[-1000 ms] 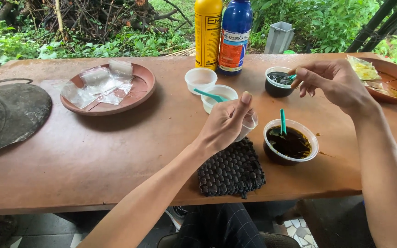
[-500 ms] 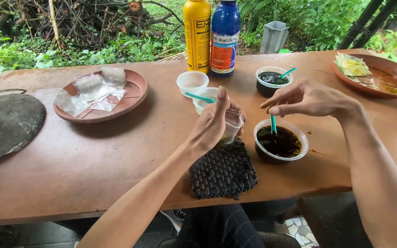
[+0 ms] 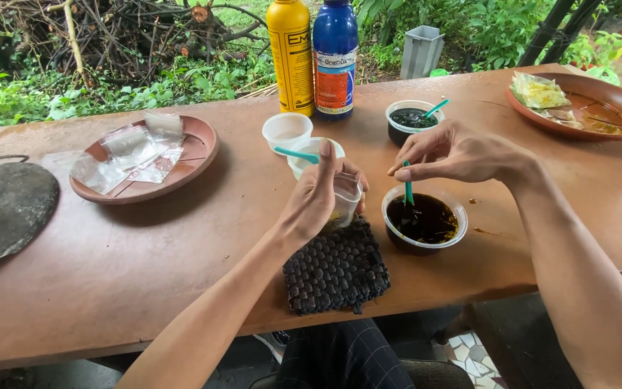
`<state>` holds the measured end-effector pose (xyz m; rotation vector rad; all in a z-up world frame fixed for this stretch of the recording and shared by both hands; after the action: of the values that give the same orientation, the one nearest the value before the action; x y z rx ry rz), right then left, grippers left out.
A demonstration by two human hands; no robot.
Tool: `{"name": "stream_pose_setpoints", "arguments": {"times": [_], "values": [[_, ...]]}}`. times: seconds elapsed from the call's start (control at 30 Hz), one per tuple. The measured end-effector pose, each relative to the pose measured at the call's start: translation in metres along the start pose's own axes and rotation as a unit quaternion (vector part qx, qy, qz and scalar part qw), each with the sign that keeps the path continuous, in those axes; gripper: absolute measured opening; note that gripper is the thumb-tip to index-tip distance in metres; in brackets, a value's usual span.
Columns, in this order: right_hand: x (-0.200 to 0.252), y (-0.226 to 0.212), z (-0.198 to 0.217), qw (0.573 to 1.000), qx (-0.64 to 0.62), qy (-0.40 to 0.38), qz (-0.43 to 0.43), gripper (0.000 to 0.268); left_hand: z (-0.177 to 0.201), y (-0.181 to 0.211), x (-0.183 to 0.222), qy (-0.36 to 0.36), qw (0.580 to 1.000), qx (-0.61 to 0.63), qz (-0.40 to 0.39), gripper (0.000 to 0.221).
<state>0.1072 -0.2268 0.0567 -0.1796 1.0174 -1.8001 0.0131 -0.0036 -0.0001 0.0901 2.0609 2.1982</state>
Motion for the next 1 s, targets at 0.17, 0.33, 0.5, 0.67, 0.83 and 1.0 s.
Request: {"name": "stream_pose_setpoints", "arguments": {"times": [0.17,0.33,0.5,0.67,0.83,1.0], "values": [[0.002,0.013,0.005,0.998,-0.026,0.021,0.044,0.014,0.002,-0.003,-0.004,-0.003,1.000,0.004,0.008,0.086],[0.002,0.004,-0.002,0.994,-0.069,0.011,0.081,0.010,0.000,-0.001,-0.001,0.000,1.000,0.010,0.013,0.087],[0.003,0.000,-0.005,0.990,-0.094,0.009,0.105,0.005,-0.001,0.004,0.000,0.003,1.000,0.005,0.007,0.087],[0.005,0.007,0.001,0.987,-0.103,0.038,0.121,0.004,0.000,0.002,-0.001,-0.001,1.000,0.027,0.005,0.090],[0.007,0.000,0.004,0.982,-0.098,0.081,0.138,0.005,-0.001,0.002,0.003,-0.001,0.998,0.054,-0.008,0.091],[0.015,0.012,0.017,0.988,-0.030,0.131,0.081,0.013,0.001,0.005,0.003,-0.019,0.989,0.142,0.039,0.084]]}}
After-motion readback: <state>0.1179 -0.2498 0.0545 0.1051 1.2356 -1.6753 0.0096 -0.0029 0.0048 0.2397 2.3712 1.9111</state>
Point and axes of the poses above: each hand's wrist, its own x-axis away from the middle knuckle, its own z-axis out of the back of the hand, y = z × x, the point moved 1 cm from there along -x, towards the middle knuckle, and after that the axes turned 15 degrees about z, right-handed, at the moved point
